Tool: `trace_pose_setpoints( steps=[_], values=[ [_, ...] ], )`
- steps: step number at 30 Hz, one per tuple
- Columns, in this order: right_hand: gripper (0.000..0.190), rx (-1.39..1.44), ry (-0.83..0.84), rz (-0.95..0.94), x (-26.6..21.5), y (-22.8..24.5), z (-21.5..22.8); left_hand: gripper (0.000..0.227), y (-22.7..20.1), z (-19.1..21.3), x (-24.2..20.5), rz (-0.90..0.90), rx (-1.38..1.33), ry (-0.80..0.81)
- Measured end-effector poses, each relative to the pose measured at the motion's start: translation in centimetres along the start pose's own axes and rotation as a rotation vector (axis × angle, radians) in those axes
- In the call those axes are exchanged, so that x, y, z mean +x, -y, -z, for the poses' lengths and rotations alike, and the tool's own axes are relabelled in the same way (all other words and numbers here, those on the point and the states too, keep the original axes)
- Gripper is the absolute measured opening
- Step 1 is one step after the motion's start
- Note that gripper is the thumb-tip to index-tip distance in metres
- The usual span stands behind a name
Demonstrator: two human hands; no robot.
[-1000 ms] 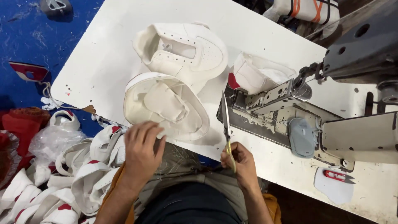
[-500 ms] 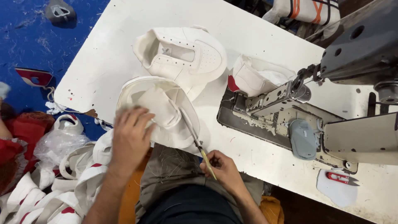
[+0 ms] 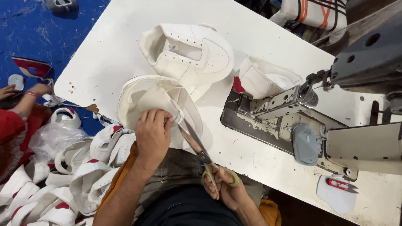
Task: The person uses scissors to trim excess threads and fabric from the interior and edges of white shoe uppers. They repeatedly reposition the shoes on the table to access different areas and occasionally place a shoe under the sewing machine needle without sewing.
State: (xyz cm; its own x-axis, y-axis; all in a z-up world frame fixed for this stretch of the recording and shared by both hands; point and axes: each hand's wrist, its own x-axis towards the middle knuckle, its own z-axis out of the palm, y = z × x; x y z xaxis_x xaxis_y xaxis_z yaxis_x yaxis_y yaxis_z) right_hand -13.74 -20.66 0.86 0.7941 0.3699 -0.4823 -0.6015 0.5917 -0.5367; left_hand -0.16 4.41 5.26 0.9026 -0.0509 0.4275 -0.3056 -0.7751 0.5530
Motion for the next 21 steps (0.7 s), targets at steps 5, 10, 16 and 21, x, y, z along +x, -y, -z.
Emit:
trace_pose_setpoints(
  steps=[5,10,16,21],
  values=[
    [0.048,-0.047,-0.07,-0.131,2.0,1.0,-1.8,0.015,-0.4,0.3,0.1,-0.046,-0.006,-0.025],
    [0.049,0.016,0.04,-0.039,1.8,0.3,0.0,0.011,0.7,1.7,-0.9,0.042,-0.144,-0.021],
    [0.058,-0.013,0.015,-0.035,0.2,1.2,-1.3,0.026,0.1,2.6,-0.7,-0.048,0.053,0.138],
    [0.059,-0.049,-0.05,-0.104,0.2,0.2,0.4,0.036,-0.5,2.6,-0.2,-0.055,0.056,0.193]
  ],
)
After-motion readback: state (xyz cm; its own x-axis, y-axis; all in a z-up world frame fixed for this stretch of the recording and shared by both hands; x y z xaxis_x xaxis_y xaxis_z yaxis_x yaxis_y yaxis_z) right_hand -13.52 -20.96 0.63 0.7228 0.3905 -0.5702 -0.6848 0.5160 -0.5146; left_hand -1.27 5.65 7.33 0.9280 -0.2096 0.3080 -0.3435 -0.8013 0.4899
